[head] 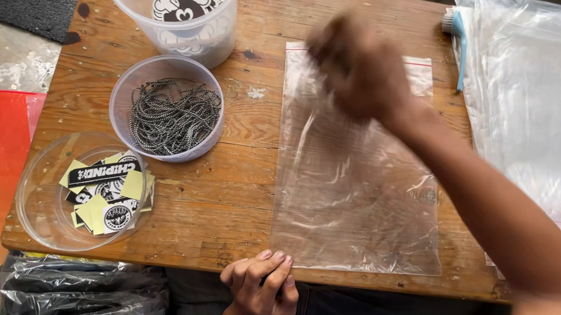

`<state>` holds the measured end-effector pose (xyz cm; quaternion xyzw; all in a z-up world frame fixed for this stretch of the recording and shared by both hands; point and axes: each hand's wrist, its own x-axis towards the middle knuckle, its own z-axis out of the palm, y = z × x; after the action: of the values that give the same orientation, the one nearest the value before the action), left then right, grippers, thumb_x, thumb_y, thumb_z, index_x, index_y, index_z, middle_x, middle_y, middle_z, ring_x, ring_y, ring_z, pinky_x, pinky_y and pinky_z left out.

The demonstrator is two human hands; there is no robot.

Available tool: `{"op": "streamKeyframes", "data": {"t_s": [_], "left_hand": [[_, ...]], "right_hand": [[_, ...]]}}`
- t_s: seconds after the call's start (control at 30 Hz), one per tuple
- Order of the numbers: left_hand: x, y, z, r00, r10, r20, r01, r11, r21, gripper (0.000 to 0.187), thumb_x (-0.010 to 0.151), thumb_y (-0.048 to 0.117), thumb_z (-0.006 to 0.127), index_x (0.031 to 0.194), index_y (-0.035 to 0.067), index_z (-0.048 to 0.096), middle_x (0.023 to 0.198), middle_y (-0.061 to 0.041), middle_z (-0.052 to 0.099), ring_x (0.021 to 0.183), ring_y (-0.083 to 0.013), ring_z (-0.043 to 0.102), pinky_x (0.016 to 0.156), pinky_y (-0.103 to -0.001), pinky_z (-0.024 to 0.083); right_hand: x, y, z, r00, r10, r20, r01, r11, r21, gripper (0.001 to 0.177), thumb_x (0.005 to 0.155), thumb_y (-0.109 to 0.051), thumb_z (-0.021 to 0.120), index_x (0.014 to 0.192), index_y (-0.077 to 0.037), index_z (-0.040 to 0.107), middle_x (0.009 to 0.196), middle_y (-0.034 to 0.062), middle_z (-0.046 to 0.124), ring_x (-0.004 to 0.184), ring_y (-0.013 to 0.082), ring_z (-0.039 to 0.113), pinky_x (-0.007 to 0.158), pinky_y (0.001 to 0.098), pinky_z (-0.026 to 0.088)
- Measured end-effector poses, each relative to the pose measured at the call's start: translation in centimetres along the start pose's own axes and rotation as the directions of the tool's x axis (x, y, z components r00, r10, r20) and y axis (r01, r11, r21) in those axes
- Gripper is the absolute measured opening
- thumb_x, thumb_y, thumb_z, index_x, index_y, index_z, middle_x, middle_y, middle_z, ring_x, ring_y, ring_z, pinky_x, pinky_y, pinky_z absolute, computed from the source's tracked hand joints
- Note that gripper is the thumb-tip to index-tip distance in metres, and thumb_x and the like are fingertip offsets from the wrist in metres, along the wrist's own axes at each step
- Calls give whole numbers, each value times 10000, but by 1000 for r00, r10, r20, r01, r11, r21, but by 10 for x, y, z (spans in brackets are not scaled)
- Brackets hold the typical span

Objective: The person cleans a black fabric bag with a blue brush, then attaches a bear-shaped keychain to the zipper. They wipe a clear plastic bag with a brown cloth, place the bag inside, and seal it.

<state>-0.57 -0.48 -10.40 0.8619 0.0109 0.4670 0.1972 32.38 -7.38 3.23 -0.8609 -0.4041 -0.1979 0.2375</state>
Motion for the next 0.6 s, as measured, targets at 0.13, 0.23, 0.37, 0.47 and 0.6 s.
{"op": "streamKeyframes", "data": {"t_s": [0.13,0.23,0.37,0.47,0.6], "left_hand": [[-4,-1,4,999,14,-32,-13,1000,15,169,863,268,575,936,205,714,967,78,685,897,-123,628,880,-302,359],[-1,-1,1,1000,3,-19,-3,1000,18,158,863,257,582,931,203,714,970,74,686,895,-127,629,876,-305,364],[0,1,-1,1000,-6,3,5,1000,10,141,863,240,603,939,201,715,975,67,684,902,-127,622,877,-299,366],[-1,2,1,1000,-5,-3,5,1000,20,151,858,249,594,934,199,714,981,71,685,912,-120,616,886,-303,359],[0,2,0,1000,-7,-2,7,1000,18,147,867,243,589,930,200,714,982,69,680,913,-119,616,880,-299,366]], "right_hand": [[-68,-57,-9,863,-304,404,277,953,125,210,935,-231,655,1062,-128,523,912,106,583,645,297,578,421,447,452],[-93,-56,-2,869,-264,419,271,962,44,209,934,-252,641,1035,-87,563,865,124,578,658,294,581,461,436,474],[-95,-36,7,923,-179,341,212,975,-62,218,993,-317,615,1019,-101,597,890,110,601,606,287,606,416,411,447],[-81,-18,12,947,-83,309,156,964,-217,292,1059,-365,582,922,-107,573,777,81,579,547,214,546,366,376,405],[-65,14,17,944,-76,321,163,953,-257,217,1068,-255,594,1081,-39,608,739,90,575,504,173,477,372,324,414]]}}
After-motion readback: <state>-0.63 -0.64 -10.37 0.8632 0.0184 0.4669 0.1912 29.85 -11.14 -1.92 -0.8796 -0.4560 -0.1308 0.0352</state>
